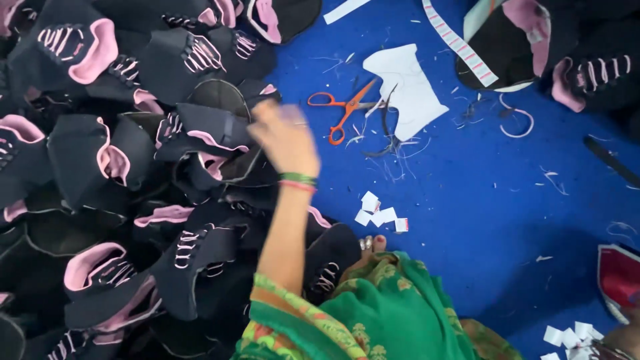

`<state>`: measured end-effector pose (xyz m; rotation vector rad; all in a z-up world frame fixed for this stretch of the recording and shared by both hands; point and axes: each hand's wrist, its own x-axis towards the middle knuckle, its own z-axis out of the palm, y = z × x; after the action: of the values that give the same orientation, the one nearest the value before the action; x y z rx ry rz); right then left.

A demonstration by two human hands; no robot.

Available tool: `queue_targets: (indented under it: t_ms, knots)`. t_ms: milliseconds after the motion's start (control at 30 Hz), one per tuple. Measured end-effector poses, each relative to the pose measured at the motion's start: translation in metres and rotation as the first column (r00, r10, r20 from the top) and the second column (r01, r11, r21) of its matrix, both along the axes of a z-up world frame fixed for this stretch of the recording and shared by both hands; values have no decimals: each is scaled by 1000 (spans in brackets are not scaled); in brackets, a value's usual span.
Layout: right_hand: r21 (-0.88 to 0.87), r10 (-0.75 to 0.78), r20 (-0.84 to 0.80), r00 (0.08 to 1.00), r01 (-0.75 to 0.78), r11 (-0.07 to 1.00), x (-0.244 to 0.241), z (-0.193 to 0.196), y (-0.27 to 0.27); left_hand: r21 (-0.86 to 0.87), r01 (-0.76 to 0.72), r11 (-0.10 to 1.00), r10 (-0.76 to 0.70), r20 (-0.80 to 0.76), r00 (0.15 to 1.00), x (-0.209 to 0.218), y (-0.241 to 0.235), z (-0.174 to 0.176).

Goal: The person irons a black garment with pink trim on a blue floor. They repeatedly pick up a red iron, press it onto the garment, and then set it down. The person also handles small white paper pieces and adjusts the garment's position during the process.

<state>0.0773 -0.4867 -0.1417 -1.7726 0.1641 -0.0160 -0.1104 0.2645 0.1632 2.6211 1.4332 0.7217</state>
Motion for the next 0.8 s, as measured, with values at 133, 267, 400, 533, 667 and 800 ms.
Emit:
queue_targets:
  t_ms: [133,267,400,533,667,800]
  knots:
    - [58,-151,37,988,149,987,-18,-10,8,39,-133,990,135,-492,860,-73,66,-25]
    - [75,-309,77,948,304,950,-33,-9,28,74,-66,995,79,-198,977,-43,6,89]
    - [241,-285,21,958,272,932,-92,43,107,13,491,871,-432,496,753,-2,-44,125]
    - [422,134,-255,958,-14,906,-125,132,220,-179,870,460,-701,528,480,58,-126,86]
    - [634,159,-490,857,224,740,-121,153,275,-108,989,103,-947,292,131,53,-237,-80]
    - [313,8,-356,935,111,943,-127,60,261,-381,915,-133,-934,357,13,40,-255,-138]
